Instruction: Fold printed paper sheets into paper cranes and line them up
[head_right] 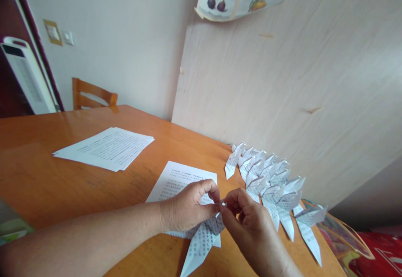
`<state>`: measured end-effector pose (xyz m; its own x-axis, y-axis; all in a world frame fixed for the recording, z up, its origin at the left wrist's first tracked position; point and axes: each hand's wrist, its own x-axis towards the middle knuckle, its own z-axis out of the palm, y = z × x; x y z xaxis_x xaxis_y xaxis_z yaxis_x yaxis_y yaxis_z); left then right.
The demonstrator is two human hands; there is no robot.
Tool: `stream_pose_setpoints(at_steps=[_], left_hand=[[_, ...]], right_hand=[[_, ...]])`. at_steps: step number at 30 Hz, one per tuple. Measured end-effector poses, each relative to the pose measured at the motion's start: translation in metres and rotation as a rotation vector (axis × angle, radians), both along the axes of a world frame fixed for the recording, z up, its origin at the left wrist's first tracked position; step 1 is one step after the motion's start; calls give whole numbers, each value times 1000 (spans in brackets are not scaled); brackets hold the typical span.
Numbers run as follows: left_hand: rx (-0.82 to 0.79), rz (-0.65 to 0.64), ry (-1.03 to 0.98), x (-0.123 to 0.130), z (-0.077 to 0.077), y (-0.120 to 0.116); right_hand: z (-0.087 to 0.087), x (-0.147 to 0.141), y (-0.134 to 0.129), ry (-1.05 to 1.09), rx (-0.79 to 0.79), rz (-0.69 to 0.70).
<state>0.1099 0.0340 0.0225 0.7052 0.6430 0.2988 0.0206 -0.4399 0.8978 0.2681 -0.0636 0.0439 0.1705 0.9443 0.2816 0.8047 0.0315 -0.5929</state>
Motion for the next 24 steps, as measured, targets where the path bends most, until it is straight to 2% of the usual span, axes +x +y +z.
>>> stream_pose_setpoints(at_steps=[12,24], left_hand=[[-113,-10,-46,2,-3,0],[-142,21,-70,3,-2,0]], right_hand=[[-1,-1,3,-27,-7,14],[-3,-1,1,-77,5,-57]])
